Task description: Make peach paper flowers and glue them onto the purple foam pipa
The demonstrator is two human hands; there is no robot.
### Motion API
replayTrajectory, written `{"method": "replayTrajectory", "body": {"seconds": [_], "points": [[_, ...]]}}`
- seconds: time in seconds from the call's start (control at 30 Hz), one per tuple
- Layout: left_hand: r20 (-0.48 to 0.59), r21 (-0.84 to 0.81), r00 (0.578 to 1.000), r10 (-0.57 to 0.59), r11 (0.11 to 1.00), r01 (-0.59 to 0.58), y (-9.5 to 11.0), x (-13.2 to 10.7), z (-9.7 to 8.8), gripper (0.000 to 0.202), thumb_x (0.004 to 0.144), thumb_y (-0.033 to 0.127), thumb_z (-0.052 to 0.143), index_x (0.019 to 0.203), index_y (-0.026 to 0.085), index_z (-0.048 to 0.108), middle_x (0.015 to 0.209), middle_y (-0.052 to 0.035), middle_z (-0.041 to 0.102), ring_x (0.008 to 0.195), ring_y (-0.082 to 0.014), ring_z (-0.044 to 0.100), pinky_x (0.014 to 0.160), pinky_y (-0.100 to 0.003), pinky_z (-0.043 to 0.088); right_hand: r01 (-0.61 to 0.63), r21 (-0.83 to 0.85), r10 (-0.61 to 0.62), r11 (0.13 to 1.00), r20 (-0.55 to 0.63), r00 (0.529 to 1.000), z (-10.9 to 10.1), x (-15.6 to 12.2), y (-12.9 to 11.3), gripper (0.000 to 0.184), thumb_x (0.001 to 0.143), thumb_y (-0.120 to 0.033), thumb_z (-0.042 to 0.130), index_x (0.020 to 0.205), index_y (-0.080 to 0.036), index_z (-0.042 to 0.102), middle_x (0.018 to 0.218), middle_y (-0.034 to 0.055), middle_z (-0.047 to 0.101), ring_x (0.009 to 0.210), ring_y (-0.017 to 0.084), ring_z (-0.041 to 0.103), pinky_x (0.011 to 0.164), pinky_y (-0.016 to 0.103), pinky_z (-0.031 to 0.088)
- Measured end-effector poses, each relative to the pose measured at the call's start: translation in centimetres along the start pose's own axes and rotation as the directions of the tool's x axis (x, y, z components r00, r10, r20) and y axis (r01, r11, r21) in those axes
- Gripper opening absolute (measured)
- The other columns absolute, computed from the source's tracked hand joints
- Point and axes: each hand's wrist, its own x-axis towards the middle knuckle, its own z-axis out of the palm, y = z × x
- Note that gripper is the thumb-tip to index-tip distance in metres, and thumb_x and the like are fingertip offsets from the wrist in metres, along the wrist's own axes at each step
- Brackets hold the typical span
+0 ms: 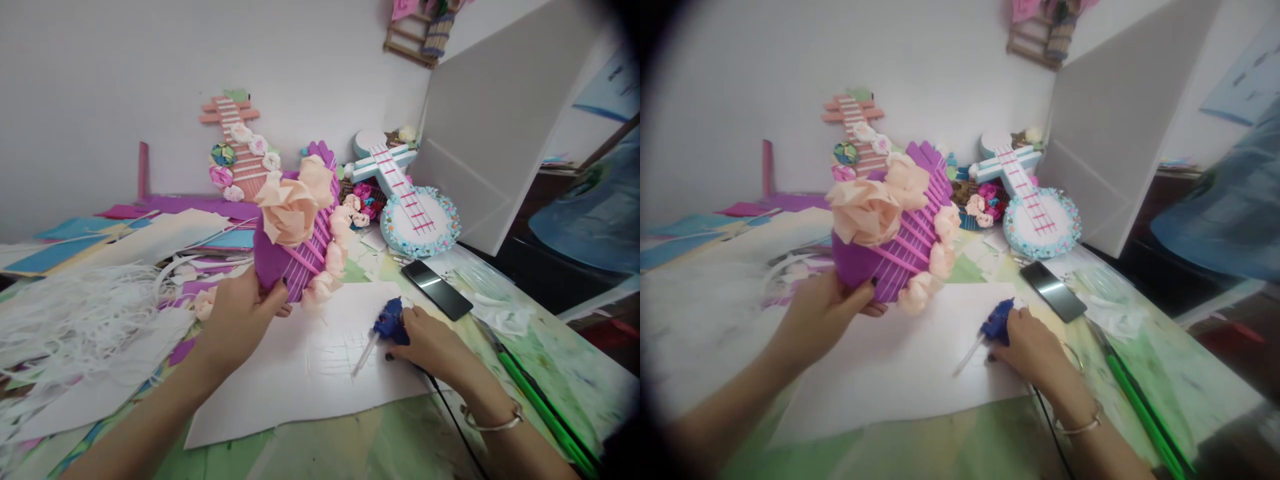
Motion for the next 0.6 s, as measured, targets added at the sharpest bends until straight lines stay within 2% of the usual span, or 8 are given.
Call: {"method": "replayTrajectory", "body": {"seconds": [0.1,0.2,0.33,0.4,0.47,0.5,0.57,0.6], "points": [[0.035,0.092,0.998,0.049,0.994,-0.052,0.4,-0.5,-0.2,0.02,0.081,0.034,0.049,0.073,0.017,0.057,0.062,-0.0033,0.071,0.06,-0.0218,0.07,0.057,-0.029,0.051,0.0,0.016,0.0,1.0,0.015,1.0,1.6,-0.3,0.5,0.024,0.07,-0.034,0.067,0.082,-0.016,0.055,0.087,0.0111,0.062,0.078,0.025,0.06,0.06,0.029,0.038],[0.062,0.201,0.986,0.157,0.965,-0.166,0.9,-1.0,-0.4,0.017,0.081,0.032,0.048,0.073,0.018,0.055,0.06,-0.0019,0.069,0.056,-0.0203,0.066,0.054,-0.028,0.046,0.032,0.077,-0.029,0.997,-0.038,0.999,1.8,-0.4,1.0,0.014,0.074,-0.027,0.06,0.08,-0.015,0.055,0.084,0.0105,0.062,0.076,0.022,0.059,0.064,0.029,0.04],[0.091,0.307,0.959,0.269,0.908,-0.284,1.3,-1.7,-0.4,0.015,0.082,0.03,0.047,0.074,0.019,0.055,0.055,0.0016,0.062,0.046,-0.0151,0.053,0.046,-0.024,0.034,0.019,0.124,-0.008,0.992,-0.088,0.996,0.1,-1.3,1.9,0.01,0.071,-0.026,0.058,0.069,-0.017,0.055,0.071,0.007,0.06,0.063,0.019,0.056,0.057,0.029,0.039],[0.092,0.325,0.948,0.303,0.891,-0.317,1.5,-1.9,-0.4,0.013,0.082,0.028,0.048,0.078,0.019,0.057,0.052,0.0038,0.056,0.043,-0.0132,0.046,0.044,-0.023,0.03,0.035,0.198,-0.003,0.98,-0.155,0.988,-1.3,-2.3,2.6,0.008,0.072,-0.026,0.056,0.069,-0.018,0.056,0.064,0.0041,0.058,0.056,0.017,0.053,0.053,0.028,0.038],[0.098,0.329,0.941,0.323,0.882,-0.337,1.5,-2.1,-0.3,0.012,0.082,0.025,0.047,0.082,0.019,0.057,0.05,0.0053,0.051,0.043,-0.0125,0.043,0.044,-0.022,0.027,0.08,0.372,-0.021,0.925,-0.161,0.987,-2.9,-3.6,3.1,0.015,0.076,-0.032,0.055,0.068,-0.019,0.057,0.062,0.003,0.059,0.055,0.016,0.053,0.05,0.027,0.04],[0.11,0.32,0.938,0.327,0.882,-0.345,1.5,-2.2,-0.2,0.012,0.082,0.024,0.047,0.084,0.019,0.057,0.05,0.0055,0.05,0.044,-0.0123,0.042,0.045,-0.022,0.026,0.056,0.485,0.007,0.873,-0.127,0.992,-3.7,-4.3,3.3,0.022,0.078,-0.037,0.056,0.067,-0.019,0.057,0.061,0.0029,0.06,0.053,0.015,0.052,0.046,0.025,0.04],[0.15,0.295,0.929,0.338,0.882,-0.368,1.5,-2.3,-0.1,0.013,0.083,0.024,0.046,0.086,0.018,0.058,0.051,0.0057,0.048,0.045,-0.0122,0.042,0.045,-0.021,0.026,-0.012,0.689,0.044,0.725,-0.028,0.999,-5.4,-5.6,3.1,0.028,0.08,-0.044,0.058,0.075,-0.016,0.063,0.064,0.0046,0.064,0.053,0.015,0.056,0.045,0.024,0.044],[0.166,0.287,0.924,0.345,0.879,-0.38,1.5,-2.4,-0.1,0.014,0.084,0.024,0.046,0.088,0.018,0.058,0.052,0.0057,0.047,0.046,-0.0122,0.042,0.046,-0.021,0.026,0.007,0.748,0.046,0.664,-0.05,0.998,-6.1,-6.2,2.8,0.029,0.079,-0.044,0.061,0.079,-0.015,0.065,0.068,0.006,0.066,0.056,0.015,0.059,0.046,0.023,0.046]]}}
